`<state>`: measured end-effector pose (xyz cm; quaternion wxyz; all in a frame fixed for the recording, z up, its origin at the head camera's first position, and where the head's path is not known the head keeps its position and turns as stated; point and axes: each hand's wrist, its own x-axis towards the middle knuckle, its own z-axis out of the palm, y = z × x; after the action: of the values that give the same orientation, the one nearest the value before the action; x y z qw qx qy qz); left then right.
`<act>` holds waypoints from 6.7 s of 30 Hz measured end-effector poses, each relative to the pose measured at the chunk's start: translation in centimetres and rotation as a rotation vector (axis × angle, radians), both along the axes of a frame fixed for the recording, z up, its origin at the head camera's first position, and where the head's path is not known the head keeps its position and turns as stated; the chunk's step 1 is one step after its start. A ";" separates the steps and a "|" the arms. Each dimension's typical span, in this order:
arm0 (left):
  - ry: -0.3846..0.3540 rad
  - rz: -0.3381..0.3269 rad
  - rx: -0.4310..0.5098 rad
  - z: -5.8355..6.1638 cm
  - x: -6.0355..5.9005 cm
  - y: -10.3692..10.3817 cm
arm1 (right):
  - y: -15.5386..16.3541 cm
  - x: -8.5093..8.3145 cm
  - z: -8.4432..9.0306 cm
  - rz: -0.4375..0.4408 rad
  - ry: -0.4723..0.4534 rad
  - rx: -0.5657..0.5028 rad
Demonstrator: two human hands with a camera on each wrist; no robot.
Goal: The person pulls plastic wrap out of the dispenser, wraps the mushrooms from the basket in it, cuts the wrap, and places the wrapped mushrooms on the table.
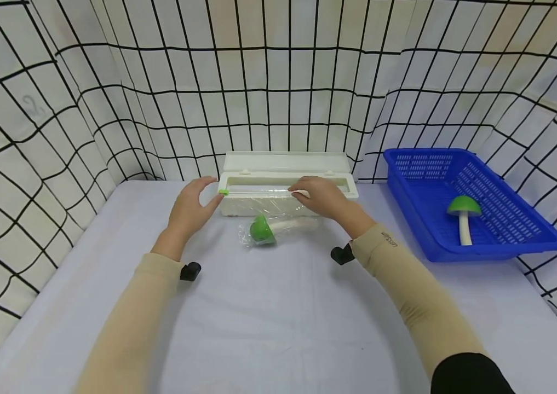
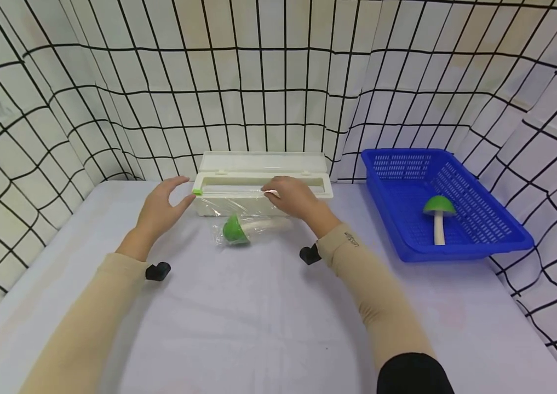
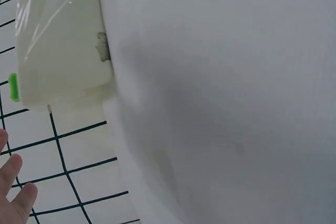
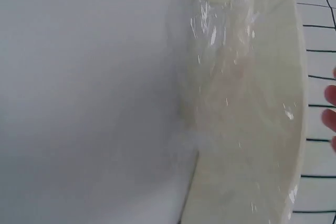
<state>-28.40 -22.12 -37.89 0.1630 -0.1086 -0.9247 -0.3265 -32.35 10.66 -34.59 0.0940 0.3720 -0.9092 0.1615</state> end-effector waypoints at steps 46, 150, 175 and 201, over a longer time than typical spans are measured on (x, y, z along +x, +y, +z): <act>-0.248 0.012 -0.398 -2.0 -3.5 1.7 | -16.2 -0.7 -1.0 -0.272 -0.007 0.200; -0.350 0.032 -0.512 -0.2 -2.8 2.2 | -11.7 -0.3 -0.5 -0.221 0.026 0.263; -0.347 0.045 -0.506 0.6 -3.0 2.0 | -11.1 -1.0 0.1 -0.179 -0.122 0.059; -0.358 0.033 -0.513 0.1 -2.6 2.6 | -9.7 -1.9 -1.5 -0.145 -0.133 -0.022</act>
<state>-30.98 -19.55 -37.81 -0.0297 -0.0721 -0.9925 -0.0938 -34.28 0.94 -36.12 0.0488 0.2928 -0.9362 0.1885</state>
